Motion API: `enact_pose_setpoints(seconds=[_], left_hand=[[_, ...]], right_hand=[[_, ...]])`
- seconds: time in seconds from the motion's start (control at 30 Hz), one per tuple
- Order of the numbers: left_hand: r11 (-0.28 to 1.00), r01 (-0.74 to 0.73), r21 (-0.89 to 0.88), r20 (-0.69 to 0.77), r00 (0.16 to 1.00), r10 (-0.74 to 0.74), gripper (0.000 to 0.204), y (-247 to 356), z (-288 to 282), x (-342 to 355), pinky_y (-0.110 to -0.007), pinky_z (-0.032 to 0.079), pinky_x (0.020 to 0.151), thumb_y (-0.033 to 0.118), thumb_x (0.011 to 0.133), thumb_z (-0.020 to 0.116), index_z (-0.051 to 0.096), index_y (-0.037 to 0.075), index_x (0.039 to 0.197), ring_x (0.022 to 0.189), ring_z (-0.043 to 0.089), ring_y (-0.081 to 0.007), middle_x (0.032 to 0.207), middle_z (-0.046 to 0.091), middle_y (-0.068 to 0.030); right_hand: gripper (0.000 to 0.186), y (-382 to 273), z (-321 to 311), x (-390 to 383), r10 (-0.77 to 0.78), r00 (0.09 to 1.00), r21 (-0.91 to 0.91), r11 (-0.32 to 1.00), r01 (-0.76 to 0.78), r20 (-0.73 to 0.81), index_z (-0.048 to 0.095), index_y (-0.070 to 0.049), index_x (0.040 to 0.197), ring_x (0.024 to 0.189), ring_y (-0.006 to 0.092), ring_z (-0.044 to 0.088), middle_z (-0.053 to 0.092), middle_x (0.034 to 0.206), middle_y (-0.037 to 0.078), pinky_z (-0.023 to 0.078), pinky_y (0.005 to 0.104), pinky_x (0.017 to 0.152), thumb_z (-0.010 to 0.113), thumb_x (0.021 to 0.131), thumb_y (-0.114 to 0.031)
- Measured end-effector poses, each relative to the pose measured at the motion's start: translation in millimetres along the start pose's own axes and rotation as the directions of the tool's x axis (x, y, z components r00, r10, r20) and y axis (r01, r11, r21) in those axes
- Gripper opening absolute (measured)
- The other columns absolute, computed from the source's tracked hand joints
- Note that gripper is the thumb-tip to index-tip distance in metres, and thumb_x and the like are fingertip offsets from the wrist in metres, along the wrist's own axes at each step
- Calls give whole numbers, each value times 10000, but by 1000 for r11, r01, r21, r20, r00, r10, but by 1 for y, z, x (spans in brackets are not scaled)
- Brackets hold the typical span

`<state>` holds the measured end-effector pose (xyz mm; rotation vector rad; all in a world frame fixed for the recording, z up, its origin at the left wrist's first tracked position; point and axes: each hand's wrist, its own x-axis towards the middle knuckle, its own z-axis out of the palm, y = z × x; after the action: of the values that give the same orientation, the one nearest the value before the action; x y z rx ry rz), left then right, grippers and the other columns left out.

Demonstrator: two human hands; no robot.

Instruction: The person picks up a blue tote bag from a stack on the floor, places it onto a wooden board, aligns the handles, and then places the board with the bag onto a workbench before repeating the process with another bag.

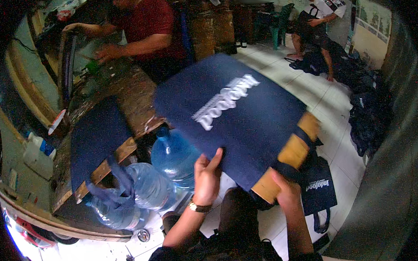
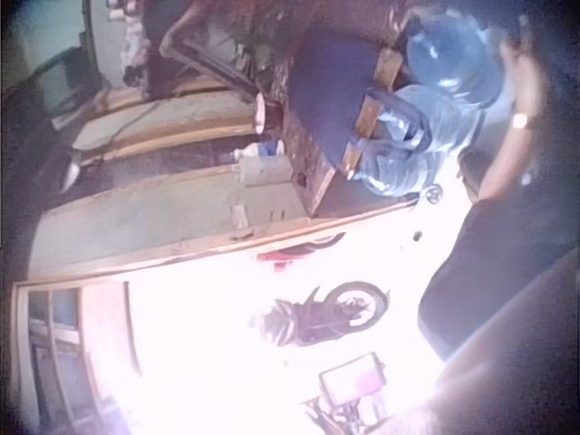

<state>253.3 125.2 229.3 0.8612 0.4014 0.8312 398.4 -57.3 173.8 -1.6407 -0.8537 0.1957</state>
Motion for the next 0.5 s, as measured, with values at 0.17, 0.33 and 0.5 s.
enact_pose_setpoints(seconds=[0.17,0.33,0.5], left_hand=[[953,-293,-76,-136,950,281,335,-61,47,137,-353,376,986,182,966,530,492,-40,1214,1051,515,-185,1185,571,-95],[838,-348,421,-96,901,423,231,-61,-25,366,-401,508,753,139,905,519,550,-47,1037,859,586,-227,991,607,-137],[969,-100,226,-378,908,182,330,-26,-128,497,-401,492,780,140,825,496,579,-97,1039,847,603,-215,974,637,-145]], right_hand=[[433,-14,-62,28,324,921,406,888,-216,-219,538,76,1140,917,191,605,617,1047,111,495,323,824,705,807,-143],[488,-9,-122,42,312,864,422,897,-132,-395,478,29,1234,980,224,601,580,1150,146,492,346,864,674,844,-190],[473,13,-193,6,362,806,414,896,-161,-469,449,23,1288,1070,242,583,566,1196,161,475,351,923,494,971,-326]])
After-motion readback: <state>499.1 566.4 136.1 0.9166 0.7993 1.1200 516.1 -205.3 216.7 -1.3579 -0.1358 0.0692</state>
